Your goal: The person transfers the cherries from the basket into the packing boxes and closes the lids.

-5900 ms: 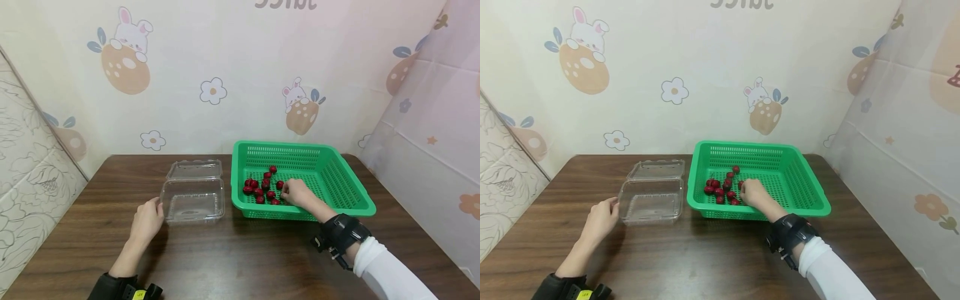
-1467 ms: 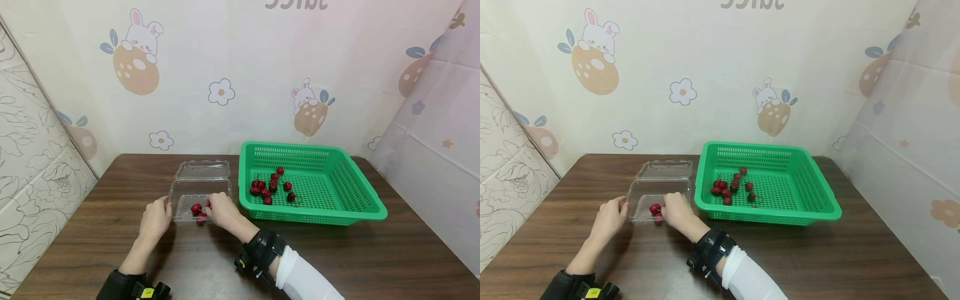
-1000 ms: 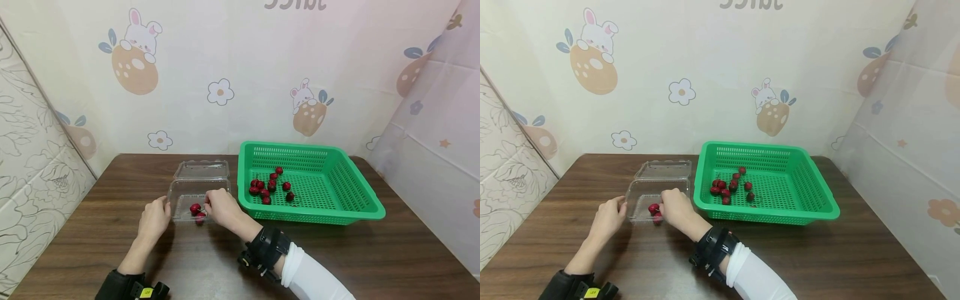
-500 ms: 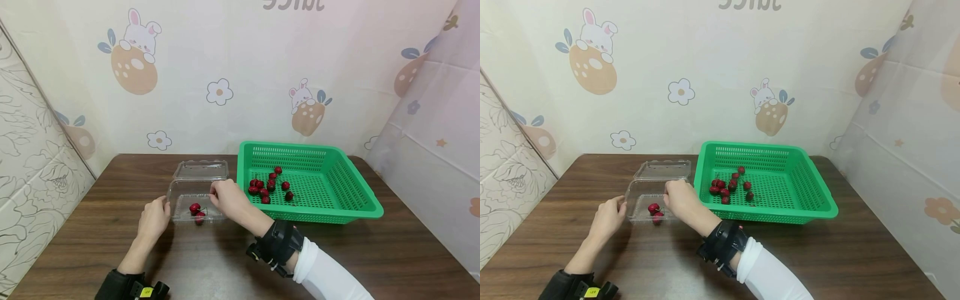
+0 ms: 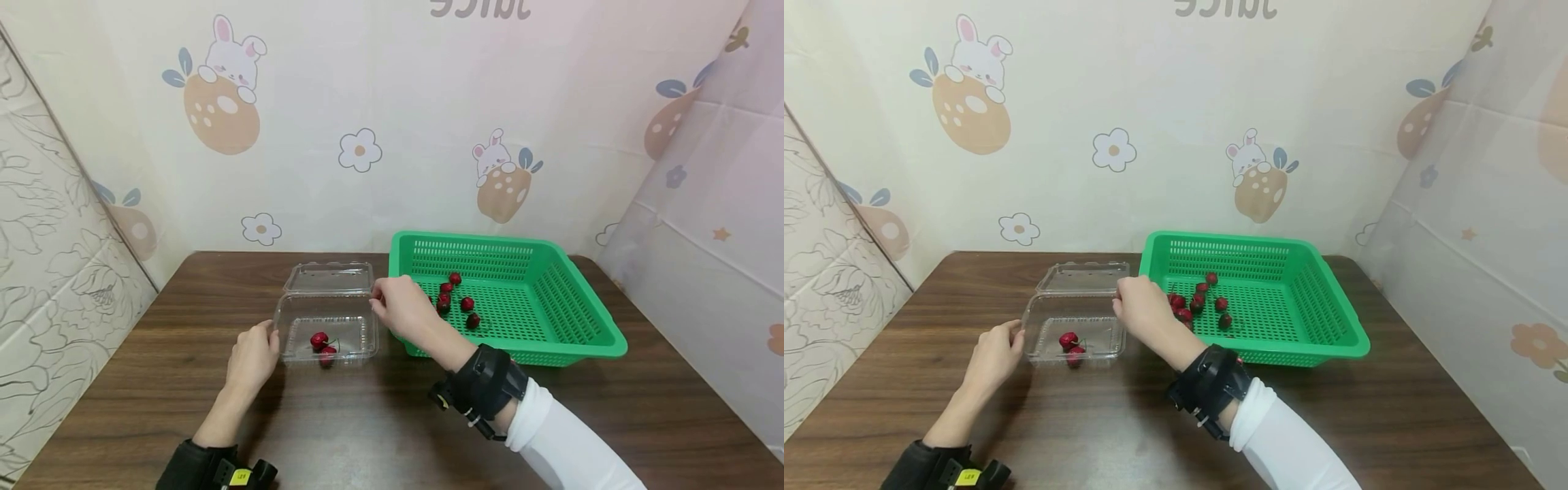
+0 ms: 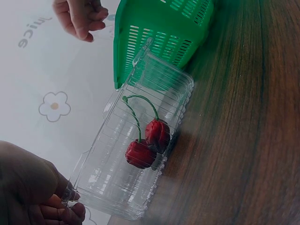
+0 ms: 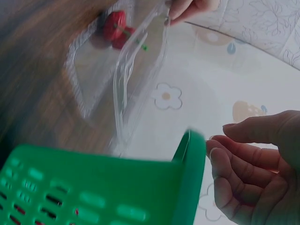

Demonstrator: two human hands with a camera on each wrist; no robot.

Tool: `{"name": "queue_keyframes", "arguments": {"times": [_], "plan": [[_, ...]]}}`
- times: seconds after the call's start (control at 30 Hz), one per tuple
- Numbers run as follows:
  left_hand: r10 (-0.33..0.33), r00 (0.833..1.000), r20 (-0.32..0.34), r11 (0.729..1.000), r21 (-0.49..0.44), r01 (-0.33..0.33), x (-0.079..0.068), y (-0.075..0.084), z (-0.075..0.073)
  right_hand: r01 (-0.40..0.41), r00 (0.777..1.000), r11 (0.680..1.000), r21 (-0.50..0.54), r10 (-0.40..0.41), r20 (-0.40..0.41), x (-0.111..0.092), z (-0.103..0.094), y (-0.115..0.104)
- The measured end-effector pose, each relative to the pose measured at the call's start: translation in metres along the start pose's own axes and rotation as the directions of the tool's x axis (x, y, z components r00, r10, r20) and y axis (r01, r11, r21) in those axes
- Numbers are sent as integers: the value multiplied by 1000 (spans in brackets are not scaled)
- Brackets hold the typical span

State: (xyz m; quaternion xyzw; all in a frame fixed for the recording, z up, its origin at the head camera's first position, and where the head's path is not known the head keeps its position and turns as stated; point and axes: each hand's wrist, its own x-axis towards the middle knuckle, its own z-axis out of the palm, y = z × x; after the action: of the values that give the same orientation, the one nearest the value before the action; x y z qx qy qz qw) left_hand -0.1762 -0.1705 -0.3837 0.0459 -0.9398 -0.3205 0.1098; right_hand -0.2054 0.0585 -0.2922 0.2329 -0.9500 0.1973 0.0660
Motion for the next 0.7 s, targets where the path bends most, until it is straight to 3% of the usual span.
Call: {"name": "queue_keyframes", "arguments": {"times": [0.27, 0.7], "plan": [[0, 999, 36, 1000, -3, 0, 0, -1, -1, -71, 997, 997, -3, 71, -29, 3, -5, 19], [8, 1000, 27, 1000, -11, -7, 2, -2, 1, -165, 983, 986, 26, 166, -77, 10, -2, 52]]}}
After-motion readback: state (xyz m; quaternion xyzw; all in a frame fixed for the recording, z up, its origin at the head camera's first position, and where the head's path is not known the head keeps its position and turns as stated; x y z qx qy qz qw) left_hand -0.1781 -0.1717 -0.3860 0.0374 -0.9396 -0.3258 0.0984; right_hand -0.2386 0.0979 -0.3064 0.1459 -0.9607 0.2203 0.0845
